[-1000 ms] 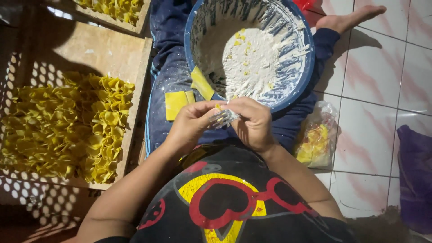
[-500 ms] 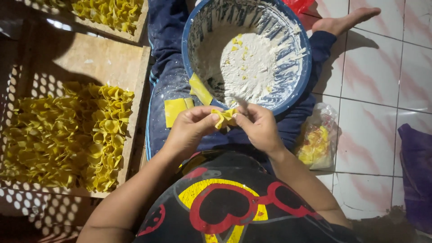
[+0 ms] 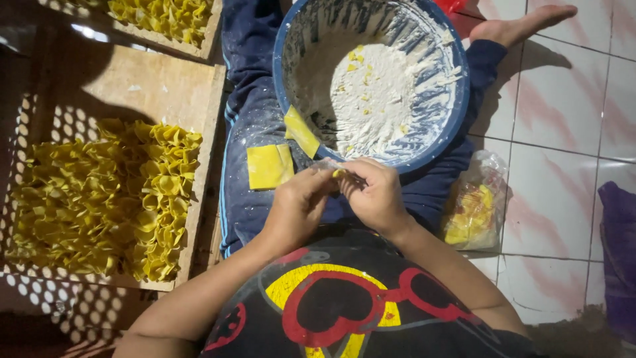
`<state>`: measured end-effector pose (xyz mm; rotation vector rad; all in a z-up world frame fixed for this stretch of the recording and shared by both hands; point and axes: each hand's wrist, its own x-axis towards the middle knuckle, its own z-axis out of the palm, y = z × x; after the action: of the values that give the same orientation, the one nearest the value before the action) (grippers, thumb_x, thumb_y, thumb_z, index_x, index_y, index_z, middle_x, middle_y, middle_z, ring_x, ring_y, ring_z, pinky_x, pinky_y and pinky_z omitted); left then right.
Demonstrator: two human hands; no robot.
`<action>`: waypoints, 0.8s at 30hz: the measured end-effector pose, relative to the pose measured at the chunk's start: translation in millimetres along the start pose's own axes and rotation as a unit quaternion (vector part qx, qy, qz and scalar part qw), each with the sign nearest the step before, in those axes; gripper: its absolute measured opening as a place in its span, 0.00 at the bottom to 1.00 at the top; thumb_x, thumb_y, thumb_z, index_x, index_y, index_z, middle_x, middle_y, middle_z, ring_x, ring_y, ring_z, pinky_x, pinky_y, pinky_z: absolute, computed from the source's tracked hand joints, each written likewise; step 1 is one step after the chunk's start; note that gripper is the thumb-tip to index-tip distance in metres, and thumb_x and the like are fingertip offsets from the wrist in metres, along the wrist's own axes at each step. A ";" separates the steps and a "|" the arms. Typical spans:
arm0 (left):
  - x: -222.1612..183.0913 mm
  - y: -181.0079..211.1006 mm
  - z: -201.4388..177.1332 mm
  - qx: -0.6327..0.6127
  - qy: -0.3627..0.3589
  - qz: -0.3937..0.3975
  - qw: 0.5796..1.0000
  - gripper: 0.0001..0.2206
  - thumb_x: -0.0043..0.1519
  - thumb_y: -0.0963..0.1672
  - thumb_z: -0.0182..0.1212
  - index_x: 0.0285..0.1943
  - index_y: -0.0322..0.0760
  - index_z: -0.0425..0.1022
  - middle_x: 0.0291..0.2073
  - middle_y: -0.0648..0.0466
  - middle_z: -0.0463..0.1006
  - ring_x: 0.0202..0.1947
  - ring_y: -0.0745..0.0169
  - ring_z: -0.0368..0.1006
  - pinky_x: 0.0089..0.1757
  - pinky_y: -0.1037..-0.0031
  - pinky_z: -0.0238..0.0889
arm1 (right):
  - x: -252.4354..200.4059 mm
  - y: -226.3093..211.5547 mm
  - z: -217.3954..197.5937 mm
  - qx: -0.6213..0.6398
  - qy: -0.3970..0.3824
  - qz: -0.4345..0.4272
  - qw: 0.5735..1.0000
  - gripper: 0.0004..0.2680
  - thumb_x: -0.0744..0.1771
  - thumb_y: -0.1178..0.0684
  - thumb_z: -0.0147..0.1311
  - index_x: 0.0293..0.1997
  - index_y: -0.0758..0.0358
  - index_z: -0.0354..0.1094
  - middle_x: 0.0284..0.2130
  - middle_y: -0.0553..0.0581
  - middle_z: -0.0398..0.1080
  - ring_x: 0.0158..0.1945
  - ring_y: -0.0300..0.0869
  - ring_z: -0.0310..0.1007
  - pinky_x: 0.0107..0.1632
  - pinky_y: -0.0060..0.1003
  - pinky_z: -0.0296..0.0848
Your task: Assembling wontons by placing filling on square wrappers and folding them into shape.
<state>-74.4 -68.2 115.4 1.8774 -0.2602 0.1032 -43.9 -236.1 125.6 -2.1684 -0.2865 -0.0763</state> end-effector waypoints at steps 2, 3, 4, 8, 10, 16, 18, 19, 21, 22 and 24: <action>8.7 14.5 -8.3 0.008 -0.012 -0.017 1.000 0.12 0.58 0.37 0.62 0.51 0.29 0.79 0.38 0.34 0.81 0.43 0.28 0.77 0.45 0.49 0.71 | -1.2 8.6 2.1 -0.002 -0.019 -0.018 1.000 0.02 0.64 0.55 0.68 0.36 0.56 0.80 0.24 0.53 0.75 0.30 0.48 0.79 0.34 0.37 0.75; 11.8 21.4 -14.4 0.014 -0.027 -0.032 0.999 0.09 0.59 0.39 0.65 0.46 0.25 0.80 0.35 0.32 0.80 0.40 0.26 0.77 0.43 0.47 0.70 | -1.3 12.1 5.3 -0.006 -0.034 -0.034 0.999 0.03 0.64 0.53 0.68 0.37 0.55 0.80 0.25 0.53 0.75 0.32 0.49 0.79 0.36 0.39 0.75; 10.3 7.8 -10.5 0.021 -0.015 -0.040 0.999 0.09 0.59 0.39 0.65 0.46 0.25 0.80 0.35 0.32 0.80 0.40 0.26 0.77 0.43 0.47 0.70 | -0.4 11.4 4.7 0.002 -0.046 -0.041 0.998 0.03 0.64 0.53 0.68 0.37 0.55 0.80 0.25 0.53 0.75 0.32 0.49 0.79 0.36 0.39 0.75; 6.8 -51.5 -12.0 0.010 0.021 -0.108 0.994 0.10 0.56 0.42 0.66 0.46 0.36 0.78 0.35 0.41 0.81 0.42 0.34 0.78 0.44 0.52 0.72 | 8.1 16.5 2.4 -0.012 -0.080 -0.045 0.996 0.05 0.65 0.61 0.59 0.42 0.62 0.78 0.29 0.62 0.76 0.35 0.58 0.78 0.38 0.47 0.74; 8.2 -69.7 -34.5 0.019 0.063 -0.135 0.989 0.13 0.55 0.41 0.65 0.49 0.41 0.77 0.36 0.44 0.82 0.44 0.37 0.79 0.45 0.53 0.72 | 12.4 26.4 1.0 -0.026 -0.075 -0.051 0.996 0.07 0.66 0.59 0.60 0.47 0.66 0.77 0.33 0.66 0.76 0.37 0.60 0.77 0.38 0.49 0.73; 5.3 -153.8 -138.4 0.198 0.294 -0.048 0.934 0.11 0.52 0.39 0.66 0.43 0.39 0.77 0.36 0.44 0.75 0.44 0.38 0.74 0.47 0.58 0.67 | 21.6 74.8 5.3 -0.155 -0.025 -0.069 0.985 0.05 0.67 0.58 0.64 0.46 0.63 0.79 0.33 0.61 0.75 0.39 0.56 0.78 0.41 0.41 0.75; -1.6 -189.7 -176.7 0.215 0.348 -0.143 0.901 0.05 0.58 0.38 0.61 0.38 0.40 0.79 0.31 0.48 0.77 0.38 0.45 0.76 0.45 0.64 0.67 | 23.1 76.3 9.1 -0.181 -0.027 -0.063 0.981 0.05 0.67 0.56 0.65 0.45 0.64 0.79 0.33 0.63 0.76 0.39 0.59 0.78 0.41 0.46 0.74; -9.6 -208.8 -190.5 0.216 0.350 -0.145 0.900 0.05 0.58 0.38 0.61 0.38 0.40 0.79 0.31 0.48 0.77 0.38 0.45 0.76 0.45 0.64 0.67 | 19.6 78.9 13.1 -0.180 -0.030 -0.065 0.981 0.05 0.67 0.56 0.65 0.45 0.64 0.79 0.33 0.63 0.76 0.39 0.59 0.78 0.41 0.46 0.74; -19.9 -246.7 -221.6 0.304 0.428 -0.235 0.818 0.06 0.56 0.41 0.70 0.38 0.38 0.78 0.30 0.44 0.79 0.36 0.42 0.79 0.41 0.58 0.70 | 15.8 84.1 22.7 -0.172 -0.032 -0.039 0.984 0.04 0.68 0.57 0.64 0.44 0.63 0.79 0.34 0.63 0.77 0.41 0.59 0.79 0.42 0.45 0.75; -28.6 -276.4 -232.8 0.303 0.429 -0.234 0.818 0.06 0.56 0.41 0.70 0.38 0.38 0.78 0.30 0.44 0.79 0.36 0.42 0.79 0.41 0.58 0.70 | 15.4 83.6 24.1 -0.172 -0.031 -0.040 0.984 0.04 0.68 0.57 0.64 0.44 0.63 0.79 0.34 0.63 0.77 0.41 0.59 0.79 0.42 0.45 0.75; -42.6 -337.3 -252.8 0.252 0.471 -0.417 0.735 0.10 0.54 0.42 0.55 0.37 0.32 0.79 0.30 0.36 0.80 0.41 0.33 0.78 0.42 0.52 0.71 | 13.2 83.1 25.3 -0.203 -0.044 -0.050 0.977 0.07 0.66 0.52 0.67 0.43 0.63 0.79 0.34 0.62 0.77 0.41 0.58 0.79 0.42 0.46 0.76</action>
<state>-23.2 276.6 -125.5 2.0298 1.4324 0.5228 -13.1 -259.0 46.6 -2.5671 -0.4644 -0.1028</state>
